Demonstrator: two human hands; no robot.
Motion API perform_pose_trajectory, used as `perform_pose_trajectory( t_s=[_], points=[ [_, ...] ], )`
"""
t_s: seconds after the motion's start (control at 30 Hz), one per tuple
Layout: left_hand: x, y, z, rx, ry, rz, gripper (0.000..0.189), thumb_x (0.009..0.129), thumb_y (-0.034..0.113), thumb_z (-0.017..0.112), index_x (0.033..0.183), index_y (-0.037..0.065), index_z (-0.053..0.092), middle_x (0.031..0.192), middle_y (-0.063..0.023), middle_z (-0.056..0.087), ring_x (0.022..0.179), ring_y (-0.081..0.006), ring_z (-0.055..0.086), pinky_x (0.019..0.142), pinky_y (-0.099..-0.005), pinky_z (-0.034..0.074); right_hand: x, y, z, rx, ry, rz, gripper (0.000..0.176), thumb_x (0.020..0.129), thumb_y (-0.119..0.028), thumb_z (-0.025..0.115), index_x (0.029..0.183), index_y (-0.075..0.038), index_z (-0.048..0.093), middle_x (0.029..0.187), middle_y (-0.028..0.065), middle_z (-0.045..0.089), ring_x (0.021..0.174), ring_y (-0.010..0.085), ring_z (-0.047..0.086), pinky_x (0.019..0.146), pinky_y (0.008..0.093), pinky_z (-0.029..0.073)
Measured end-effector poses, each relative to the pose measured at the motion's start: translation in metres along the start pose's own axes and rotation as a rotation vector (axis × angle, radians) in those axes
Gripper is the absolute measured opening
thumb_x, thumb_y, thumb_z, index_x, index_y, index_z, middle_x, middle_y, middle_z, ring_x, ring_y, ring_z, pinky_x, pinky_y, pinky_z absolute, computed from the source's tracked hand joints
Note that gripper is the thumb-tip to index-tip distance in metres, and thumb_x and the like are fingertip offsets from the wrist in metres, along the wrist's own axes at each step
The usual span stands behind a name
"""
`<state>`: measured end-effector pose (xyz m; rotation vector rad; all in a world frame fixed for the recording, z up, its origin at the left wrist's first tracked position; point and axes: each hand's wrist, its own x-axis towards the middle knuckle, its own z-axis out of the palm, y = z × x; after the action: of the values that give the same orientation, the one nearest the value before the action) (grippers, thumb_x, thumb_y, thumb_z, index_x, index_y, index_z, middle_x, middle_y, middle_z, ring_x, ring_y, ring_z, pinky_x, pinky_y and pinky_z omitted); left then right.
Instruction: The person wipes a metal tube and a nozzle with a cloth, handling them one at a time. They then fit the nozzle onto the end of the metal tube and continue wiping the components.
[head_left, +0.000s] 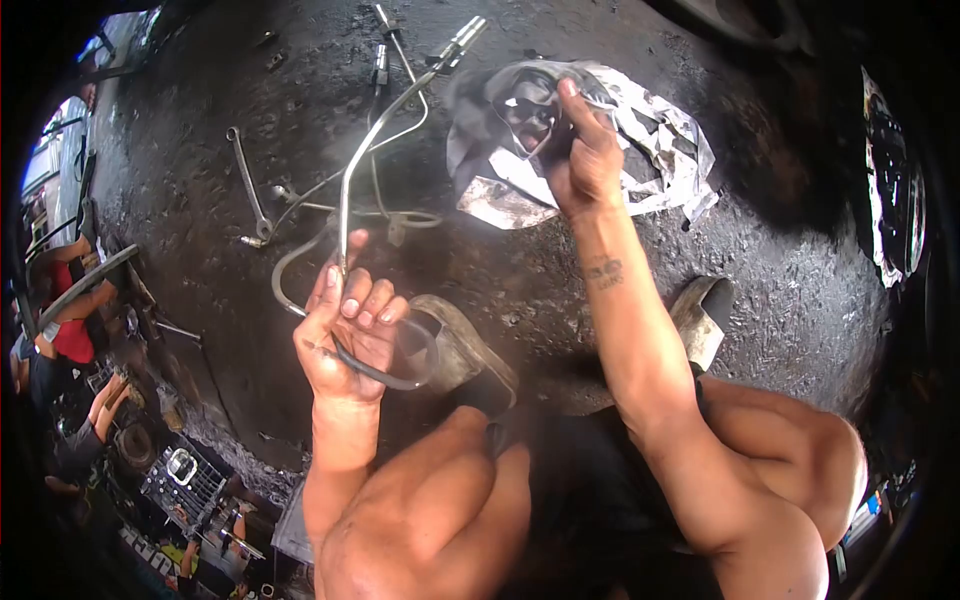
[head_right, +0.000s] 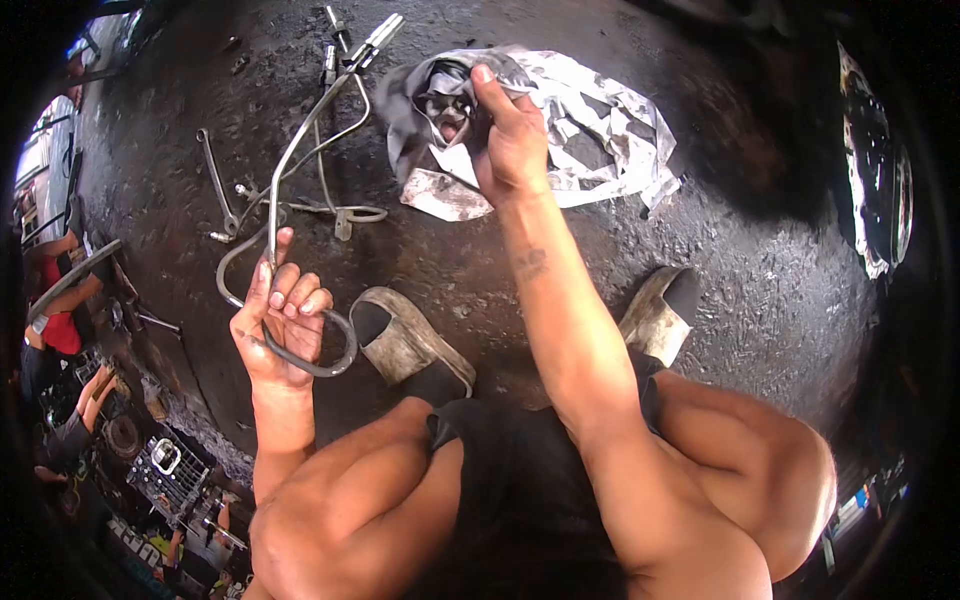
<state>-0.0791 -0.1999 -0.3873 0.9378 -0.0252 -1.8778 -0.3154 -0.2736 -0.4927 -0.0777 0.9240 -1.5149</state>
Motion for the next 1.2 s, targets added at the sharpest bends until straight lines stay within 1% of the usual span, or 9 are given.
perform_pose_trajectory(
  t_s=[0.17, 0.3, 0.47, 0.53, 0.57, 0.77, 0.9, 1.03, 1.2],
  points=[
    [0.002, -0.001, -0.002, -0.054, 0.015, -0.043, 0.041, 0.097, 0.017, 0.044, 0.131, -0.007, 0.041, 0.065, 0.0018, 0.04, 0.062, -0.0105, 0.04, 0.063, -0.028, 0.037, -0.017, -0.008, 0.022, -0.168, -0.183, -0.181, 0.035, 0.087, -0.02, 0.066, 0.115, -0.003, 0.055, 0.099, 0.0087, 0.067, 0.085, 0.0149, 0.062, 0.067, 0.0284, 0.051],
    [0.002, -0.009, 0.009, 0.006, -0.03, -0.056, 0.041, 0.098, 0.017, 0.044, 0.131, -0.007, 0.041, 0.065, 0.0019, 0.039, 0.062, -0.0103, 0.039, 0.063, -0.0279, 0.037, -0.019, 0.016, 0.041, -1.295, -0.026, -0.86, 0.032, 0.081, -0.01, 0.063, 0.111, -0.002, 0.056, 0.104, 0.0186, 0.055, 0.081, 0.0332, 0.062, 0.071, 0.0413, 0.053],
    [0.003, -0.007, 0.016, 0.092, 0.024, 0.063, 0.048, 0.093, 0.012, 0.049, 0.134, -0.009, 0.037, 0.066, 0.0015, 0.039, 0.061, -0.0093, 0.037, 0.06, -0.0253, 0.034, -0.025, 0.034, 0.026, -1.211, -0.361, -0.883, 0.019, 0.077, -0.001, 0.065, 0.096, -0.001, 0.061, 0.098, 0.0131, 0.06, 0.087, 0.0266, 0.062, 0.067, 0.0366, 0.052],
    [0.002, -0.006, 0.014, 0.098, 0.057, 0.095, 0.048, 0.092, 0.012, 0.049, 0.134, -0.008, 0.037, 0.066, 0.0015, 0.039, 0.061, -0.0092, 0.037, 0.06, -0.0253, 0.034, -0.026, 0.036, 0.016, -1.061, -0.04, -0.345, 0.035, 0.076, -0.007, 0.069, 0.109, -0.001, 0.061, 0.091, 0.0123, 0.06, 0.072, 0.0236, 0.061, 0.069, 0.032, 0.052],
    [0.003, -0.006, 0.01, 0.087, 0.045, 0.101, 0.047, 0.093, 0.013, 0.048, 0.134, -0.008, 0.037, 0.066, 0.0016, 0.039, 0.061, -0.0091, 0.036, 0.06, -0.0252, 0.034, -0.021, 0.039, 0.013, -0.522, -0.07, -0.286, 0.028, 0.078, -0.014, 0.071, 0.104, -0.004, 0.064, 0.082, 0.0042, 0.064, 0.069, 0.0168, 0.059, 0.068, 0.0271, 0.05],
    [0.001, 0.004, 0.002, 0.053, -0.001, 0.124, 0.045, 0.096, 0.014, 0.045, 0.134, -0.008, 0.036, 0.066, 0.0016, 0.038, 0.061, -0.0088, 0.035, 0.061, -0.0247, 0.034, -0.003, -0.008, -0.023, 0.217, 0.089, -0.248, 0.026, 0.087, -0.017, 0.061, 0.105, 0.001, 0.055, 0.09, 0.0093, 0.065, 0.077, 0.0183, 0.065, 0.073, 0.0327, 0.055],
    [0.0, 0.004, -0.001, 0.162, 0.0, 0.189, 0.043, 0.097, 0.014, 0.044, 0.133, -0.008, 0.037, 0.066, 0.002, 0.038, 0.061, -0.0084, 0.035, 0.061, -0.0254, 0.035, -0.004, -0.029, -0.025, -0.332, 0.315, -0.055, 0.021, 0.085, -0.01, 0.062, 0.104, -0.001, 0.06, 0.092, 0.0105, 0.066, 0.081, 0.0225, 0.065, 0.082, 0.0342, 0.053],
    [0.005, -0.027, -0.003, 0.617, -0.023, 0.367, 0.043, 0.098, 0.02, 0.047, 0.129, -0.009, 0.042, 0.065, 0.0023, 0.039, 0.061, -0.0089, 0.04, 0.062, -0.0288, 0.039, -0.032, -0.014, 0.045, 0.242, -0.001, 0.24, 0.023, 0.083, -0.01, 0.065, 0.1, 0.003, 0.06, 0.093, 0.0186, 0.064, 0.096, 0.0249, 0.06, 0.081, 0.0341, 0.052],
    [0.01, -0.037, -0.021, 1.686, -0.102, 0.751, 0.036, 0.098, 0.019, 0.047, 0.12, -0.008, 0.056, 0.094, -0.0131, 0.066, 0.063, -0.0105, 0.052, 0.055, -0.0313, 0.046, -0.004, -0.008, 0.072, 0.23, 0.046, 0.452, 0.01, 0.085, -0.004, 0.064, 0.089, 0.004, 0.058, 0.068, 0.0087, 0.058, 0.051, 0.017, 0.056, 0.058, 0.0324, 0.056]
  ],
)
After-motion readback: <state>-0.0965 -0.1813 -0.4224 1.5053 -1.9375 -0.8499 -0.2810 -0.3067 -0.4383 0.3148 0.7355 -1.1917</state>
